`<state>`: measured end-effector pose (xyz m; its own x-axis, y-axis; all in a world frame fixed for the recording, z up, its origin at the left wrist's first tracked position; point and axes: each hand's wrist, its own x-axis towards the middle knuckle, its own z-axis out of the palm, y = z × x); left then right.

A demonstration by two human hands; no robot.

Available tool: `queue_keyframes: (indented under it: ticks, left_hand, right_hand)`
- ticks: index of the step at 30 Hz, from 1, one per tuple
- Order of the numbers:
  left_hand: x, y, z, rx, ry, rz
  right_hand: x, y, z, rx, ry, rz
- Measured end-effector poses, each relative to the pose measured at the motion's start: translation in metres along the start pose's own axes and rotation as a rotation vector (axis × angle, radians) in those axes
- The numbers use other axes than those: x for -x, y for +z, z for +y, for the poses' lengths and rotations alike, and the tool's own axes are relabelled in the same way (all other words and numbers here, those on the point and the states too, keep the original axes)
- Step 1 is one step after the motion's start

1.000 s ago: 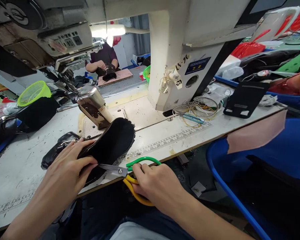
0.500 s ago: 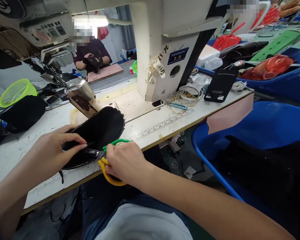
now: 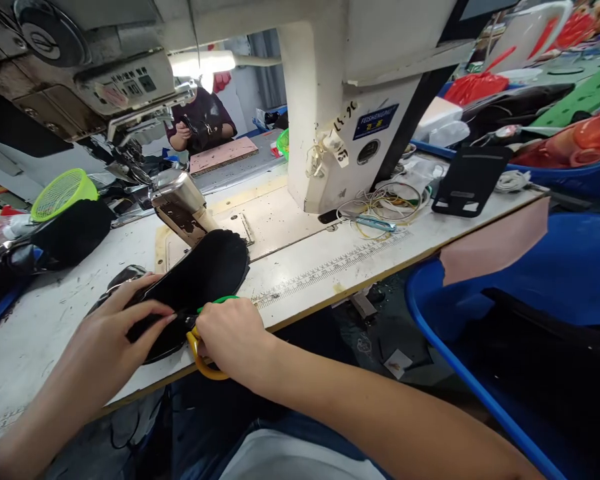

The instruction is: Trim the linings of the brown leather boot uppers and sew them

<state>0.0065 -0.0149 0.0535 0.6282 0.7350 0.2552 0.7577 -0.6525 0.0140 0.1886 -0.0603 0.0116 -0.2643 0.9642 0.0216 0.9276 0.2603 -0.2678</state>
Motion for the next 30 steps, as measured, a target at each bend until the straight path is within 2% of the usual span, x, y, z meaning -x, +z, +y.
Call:
queue_keyframes:
  ticks: [2, 4, 7, 10, 13, 20, 25, 30]
  left_hand:
    - [0.021, 0.004, 0.000, -0.149, 0.043, 0.076]
    - [0.040, 0.010, 0.003, -0.272, 0.016, 0.089]
    - [0.052, 0.024, 0.005, -0.314, -0.037, 0.099]
    - [0.047, 0.038, 0.003, -0.373, -0.068, 0.176]
    - [0.038, 0.046, -0.002, -0.451, -0.063, 0.174]
    - [0.037, 0.042, -0.001, -0.407, -0.087, 0.103]
    - [0.034, 0.040, 0.002, -0.432, -0.107, -0.005]
    - [0.031, 0.040, -0.003, -0.437, -0.093, 0.037]
  right_hand:
    - [-0.003, -0.002, 0.005, -0.007, -0.003, -0.032]
    - [-0.005, -0.007, 0.018, -0.005, -0.018, -0.062]
    - [-0.007, -0.018, 0.042, 0.018, -0.052, -0.103]
    - [-0.007, -0.029, 0.062, 0.049, -0.087, -0.135]
    - [-0.005, -0.034, 0.069, 0.100, -0.116, -0.155]
    - [-0.007, -0.030, 0.071, 0.158, -0.147, -0.162]
    - [-0.005, -0.029, 0.076, 0.181, -0.193, -0.120]
    - [-0.009, -0.035, 0.075, 0.210, -0.255, -0.026]
